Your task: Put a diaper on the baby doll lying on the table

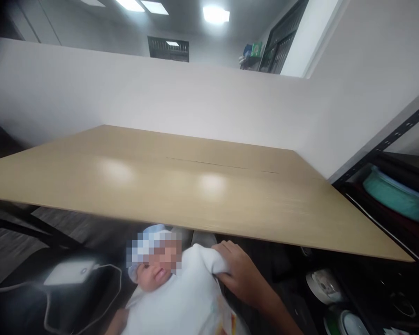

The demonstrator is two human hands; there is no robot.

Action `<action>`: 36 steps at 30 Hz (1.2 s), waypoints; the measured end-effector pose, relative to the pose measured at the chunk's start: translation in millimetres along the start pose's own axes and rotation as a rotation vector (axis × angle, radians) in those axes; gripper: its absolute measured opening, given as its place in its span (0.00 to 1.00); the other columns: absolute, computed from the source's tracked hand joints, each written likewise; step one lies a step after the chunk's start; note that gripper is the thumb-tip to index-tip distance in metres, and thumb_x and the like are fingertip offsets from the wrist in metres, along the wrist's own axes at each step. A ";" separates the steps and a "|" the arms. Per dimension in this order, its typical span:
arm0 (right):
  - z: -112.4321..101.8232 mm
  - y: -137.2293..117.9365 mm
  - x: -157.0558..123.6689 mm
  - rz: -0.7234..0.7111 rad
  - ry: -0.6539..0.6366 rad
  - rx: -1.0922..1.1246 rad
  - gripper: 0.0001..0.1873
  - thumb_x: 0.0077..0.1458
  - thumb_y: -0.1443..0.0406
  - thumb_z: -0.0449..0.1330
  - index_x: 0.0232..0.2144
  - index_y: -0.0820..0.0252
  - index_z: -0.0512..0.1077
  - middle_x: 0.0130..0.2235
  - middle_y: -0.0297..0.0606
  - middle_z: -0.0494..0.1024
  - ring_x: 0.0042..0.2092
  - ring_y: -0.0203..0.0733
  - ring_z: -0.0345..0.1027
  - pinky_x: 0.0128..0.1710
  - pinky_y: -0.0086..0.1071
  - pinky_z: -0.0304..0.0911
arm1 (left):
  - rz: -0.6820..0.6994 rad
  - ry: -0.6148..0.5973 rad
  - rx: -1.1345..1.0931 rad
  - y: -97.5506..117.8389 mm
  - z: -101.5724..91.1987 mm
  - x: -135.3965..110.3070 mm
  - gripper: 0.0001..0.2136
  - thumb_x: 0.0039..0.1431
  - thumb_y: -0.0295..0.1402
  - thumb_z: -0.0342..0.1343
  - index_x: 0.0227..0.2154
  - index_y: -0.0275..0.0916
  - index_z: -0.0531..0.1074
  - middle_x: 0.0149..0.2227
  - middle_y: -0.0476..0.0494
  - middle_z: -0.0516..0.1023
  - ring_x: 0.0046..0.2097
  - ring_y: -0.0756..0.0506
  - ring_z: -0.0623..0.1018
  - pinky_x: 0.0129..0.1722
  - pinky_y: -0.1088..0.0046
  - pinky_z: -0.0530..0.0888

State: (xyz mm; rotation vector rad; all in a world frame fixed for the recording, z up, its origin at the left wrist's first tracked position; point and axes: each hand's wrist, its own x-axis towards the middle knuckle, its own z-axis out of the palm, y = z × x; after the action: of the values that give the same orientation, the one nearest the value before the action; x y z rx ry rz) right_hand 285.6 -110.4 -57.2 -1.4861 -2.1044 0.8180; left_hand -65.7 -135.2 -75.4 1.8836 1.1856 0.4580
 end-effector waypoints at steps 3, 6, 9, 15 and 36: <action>43.4 12.9 9.5 0.040 -0.005 0.018 0.16 0.56 0.69 0.58 0.46 0.53 0.76 0.47 0.39 0.80 0.50 0.50 0.70 0.52 0.39 0.64 | -0.020 0.011 0.045 -4.7 -3.7 2.8 0.19 0.58 0.52 0.62 0.53 0.62 0.77 0.40 0.49 0.85 0.57 0.28 0.80 0.51 0.50 0.76; 81.7 40.5 18.4 0.098 -0.047 0.080 0.15 0.57 0.67 0.59 0.47 0.54 0.77 0.48 0.40 0.80 0.52 0.48 0.71 0.53 0.37 0.64 | -0.036 0.012 0.092 -7.1 -3.3 -2.7 0.23 0.58 0.55 0.61 0.55 0.60 0.76 0.42 0.47 0.85 0.56 0.26 0.80 0.51 0.46 0.75; 99.7 62.7 12.8 0.121 -0.060 0.163 0.20 0.60 0.64 0.60 0.54 0.53 0.76 0.53 0.42 0.78 0.55 0.47 0.71 0.57 0.37 0.64 | -0.046 0.015 0.137 -11.7 -1.7 -16.1 0.23 0.63 0.52 0.61 0.57 0.51 0.74 0.53 0.42 0.81 0.59 0.31 0.77 0.54 0.48 0.75; 83.6 49.5 -29.9 0.213 0.048 0.269 0.17 0.67 0.51 0.56 0.38 0.52 0.79 0.41 0.39 0.80 0.46 0.49 0.75 0.48 0.42 0.69 | -0.073 0.002 0.233 -10.1 5.4 -18.4 0.36 0.48 0.51 0.71 0.61 0.50 0.72 0.62 0.34 0.75 0.64 0.20 0.70 0.59 0.41 0.70; 83.0 43.5 -39.6 0.233 0.225 0.216 0.20 0.67 0.51 0.56 0.48 0.55 0.81 0.49 0.45 0.82 0.51 0.53 0.76 0.55 0.44 0.67 | 0.415 -0.254 -0.246 12.5 51.6 59.5 0.10 0.69 0.43 0.58 0.42 0.43 0.78 0.47 0.41 0.80 0.53 0.41 0.75 0.56 0.63 0.69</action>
State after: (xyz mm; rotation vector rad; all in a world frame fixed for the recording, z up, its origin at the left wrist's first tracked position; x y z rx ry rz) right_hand 274.7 -154.8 -148.1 -1.6392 -1.6477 0.8833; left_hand 4.9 -109.9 -102.5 1.9023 0.5437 0.5411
